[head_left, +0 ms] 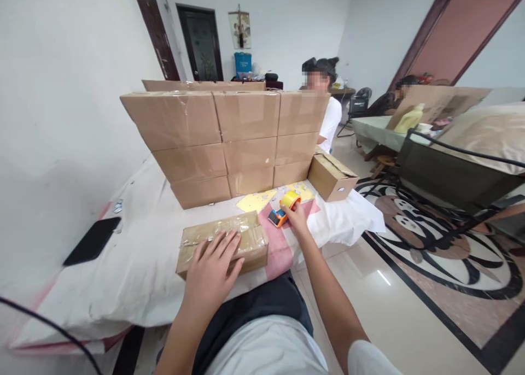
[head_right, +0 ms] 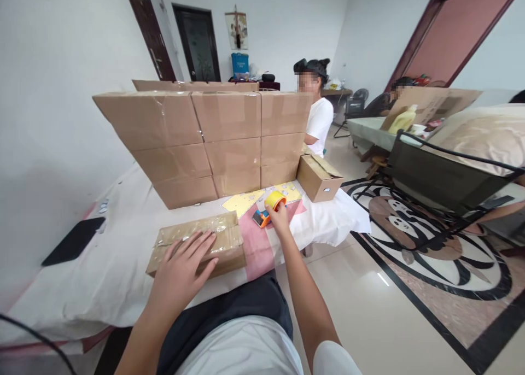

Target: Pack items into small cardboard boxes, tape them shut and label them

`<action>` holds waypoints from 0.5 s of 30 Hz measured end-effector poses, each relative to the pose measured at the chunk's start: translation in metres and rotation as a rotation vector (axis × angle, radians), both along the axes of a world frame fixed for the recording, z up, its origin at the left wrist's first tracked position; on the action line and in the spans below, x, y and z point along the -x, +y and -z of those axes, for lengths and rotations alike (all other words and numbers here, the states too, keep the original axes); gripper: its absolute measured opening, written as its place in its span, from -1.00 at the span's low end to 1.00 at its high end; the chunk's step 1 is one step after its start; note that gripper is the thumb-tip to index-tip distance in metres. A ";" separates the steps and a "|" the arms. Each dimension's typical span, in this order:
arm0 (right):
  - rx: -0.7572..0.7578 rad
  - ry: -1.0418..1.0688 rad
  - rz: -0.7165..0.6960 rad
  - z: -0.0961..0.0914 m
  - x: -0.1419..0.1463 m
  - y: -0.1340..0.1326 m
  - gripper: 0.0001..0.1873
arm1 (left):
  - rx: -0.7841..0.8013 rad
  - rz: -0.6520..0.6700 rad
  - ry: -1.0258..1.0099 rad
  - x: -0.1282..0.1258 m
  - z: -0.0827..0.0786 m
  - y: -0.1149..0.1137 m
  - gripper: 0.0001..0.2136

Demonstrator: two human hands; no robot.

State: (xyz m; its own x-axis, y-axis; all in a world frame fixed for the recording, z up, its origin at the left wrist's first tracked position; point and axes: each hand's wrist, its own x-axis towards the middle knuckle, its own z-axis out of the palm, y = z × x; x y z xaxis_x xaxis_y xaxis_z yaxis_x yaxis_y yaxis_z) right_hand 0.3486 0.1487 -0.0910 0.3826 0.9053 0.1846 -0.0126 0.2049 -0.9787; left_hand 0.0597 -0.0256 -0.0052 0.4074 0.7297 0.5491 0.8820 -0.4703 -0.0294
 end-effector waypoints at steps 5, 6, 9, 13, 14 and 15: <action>0.029 -0.151 0.077 -0.003 0.005 0.000 -0.68 | -0.050 0.042 0.005 0.004 0.003 0.002 -0.61; 0.021 -0.174 0.098 -0.005 0.006 -0.004 -0.69 | -0.060 0.047 0.004 0.005 0.002 0.003 -0.61; -0.045 -0.207 0.132 -0.009 0.008 -0.020 -0.67 | -0.112 0.066 -0.026 0.006 -0.003 0.001 -0.63; -0.229 -0.105 0.089 -0.023 0.009 -0.056 -0.61 | -0.163 0.188 -0.221 -0.004 -0.006 -0.009 -0.75; -0.270 -0.044 0.063 -0.029 0.009 -0.067 -0.61 | -0.141 0.236 -0.300 -0.011 -0.006 -0.012 -0.79; -0.298 0.022 0.031 -0.037 0.011 -0.078 -0.62 | -0.096 0.280 -0.377 -0.018 -0.005 -0.016 -0.82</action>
